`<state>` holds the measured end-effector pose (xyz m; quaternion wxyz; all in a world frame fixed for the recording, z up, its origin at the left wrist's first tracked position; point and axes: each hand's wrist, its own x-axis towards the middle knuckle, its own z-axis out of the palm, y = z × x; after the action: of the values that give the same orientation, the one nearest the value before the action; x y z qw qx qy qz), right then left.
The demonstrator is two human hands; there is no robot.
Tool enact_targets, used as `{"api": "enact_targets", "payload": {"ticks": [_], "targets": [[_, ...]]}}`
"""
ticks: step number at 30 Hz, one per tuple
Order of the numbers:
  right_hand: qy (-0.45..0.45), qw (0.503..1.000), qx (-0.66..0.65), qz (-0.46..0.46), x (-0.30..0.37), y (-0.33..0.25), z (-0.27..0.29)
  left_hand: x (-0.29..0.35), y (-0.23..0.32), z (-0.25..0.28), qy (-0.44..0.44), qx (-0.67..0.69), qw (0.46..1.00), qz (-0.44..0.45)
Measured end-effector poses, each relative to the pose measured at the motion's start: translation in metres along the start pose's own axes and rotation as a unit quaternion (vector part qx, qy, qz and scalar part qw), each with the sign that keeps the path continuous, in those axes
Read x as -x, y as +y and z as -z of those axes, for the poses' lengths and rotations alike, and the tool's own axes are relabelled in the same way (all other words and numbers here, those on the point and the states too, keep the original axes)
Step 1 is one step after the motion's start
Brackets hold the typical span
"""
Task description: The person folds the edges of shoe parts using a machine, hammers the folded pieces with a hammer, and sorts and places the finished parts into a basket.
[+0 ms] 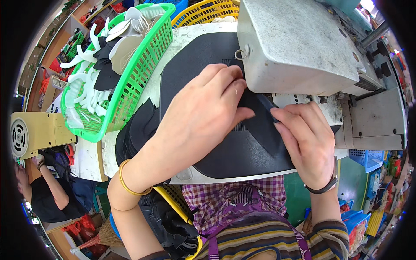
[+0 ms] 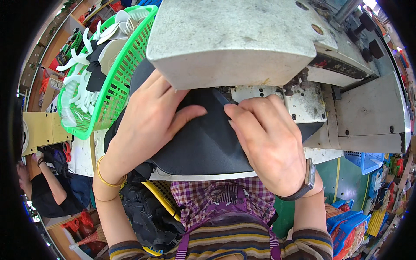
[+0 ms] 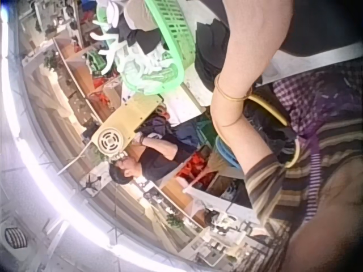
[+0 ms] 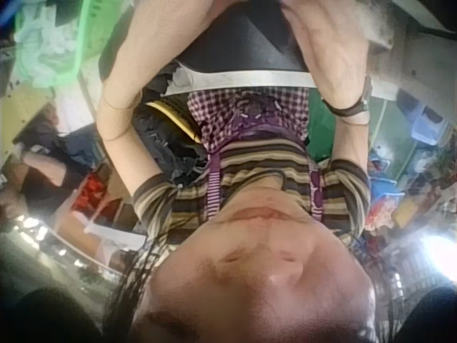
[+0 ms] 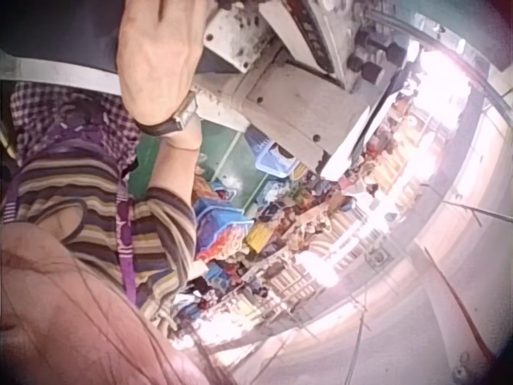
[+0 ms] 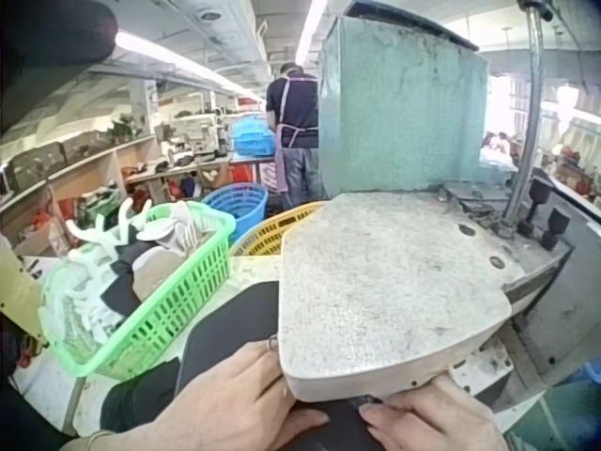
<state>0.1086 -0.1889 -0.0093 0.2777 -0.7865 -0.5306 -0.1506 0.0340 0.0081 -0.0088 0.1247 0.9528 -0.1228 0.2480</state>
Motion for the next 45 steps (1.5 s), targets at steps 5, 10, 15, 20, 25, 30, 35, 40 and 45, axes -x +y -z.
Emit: {"api": "enact_targets", "payload": {"ticks": [5,10,15,20,25,30,35,40,45], "targets": [[-0.039,0.999,-0.006,0.002,-0.001,-0.001,0.000,-0.002,-0.004,-0.001,0.011,-0.010,1.000,-0.023],[-0.056,0.998,-0.013,0.005,-0.001,-0.001,-0.002,0.000,-0.002,0.003,-0.017,0.015,1.000,-0.017],[-0.060,0.998,-0.022,0.003,-0.002,-0.002,-0.001,0.000,-0.005,0.003,-0.025,0.006,0.999,-0.033],[-0.081,0.997,0.004,-0.006,-0.003,-0.004,0.001,0.001,-0.010,-0.001,0.000,0.034,0.998,-0.060],[-0.094,0.995,0.025,-0.009,-0.004,-0.005,0.000,0.005,-0.009,0.002,0.013,0.047,0.997,-0.054],[-0.102,0.994,0.043,-0.012,-0.004,-0.007,0.001,0.007,-0.004,0.007,-0.001,0.030,0.999,-0.040],[-0.101,0.994,0.039,-0.012,-0.004,-0.006,0.001,0.009,0.002,0.009,-0.035,-0.024,0.999,-0.026],[-0.094,0.995,0.031,-0.018,-0.002,-0.004,0.000,0.011,0.010,0.011,-0.067,-0.045,0.997,0.002],[-0.095,0.995,0.041,0.009,0.000,0.000,-0.001,0.009,0.016,0.010,-0.098,-0.071,0.992,0.040]]}}
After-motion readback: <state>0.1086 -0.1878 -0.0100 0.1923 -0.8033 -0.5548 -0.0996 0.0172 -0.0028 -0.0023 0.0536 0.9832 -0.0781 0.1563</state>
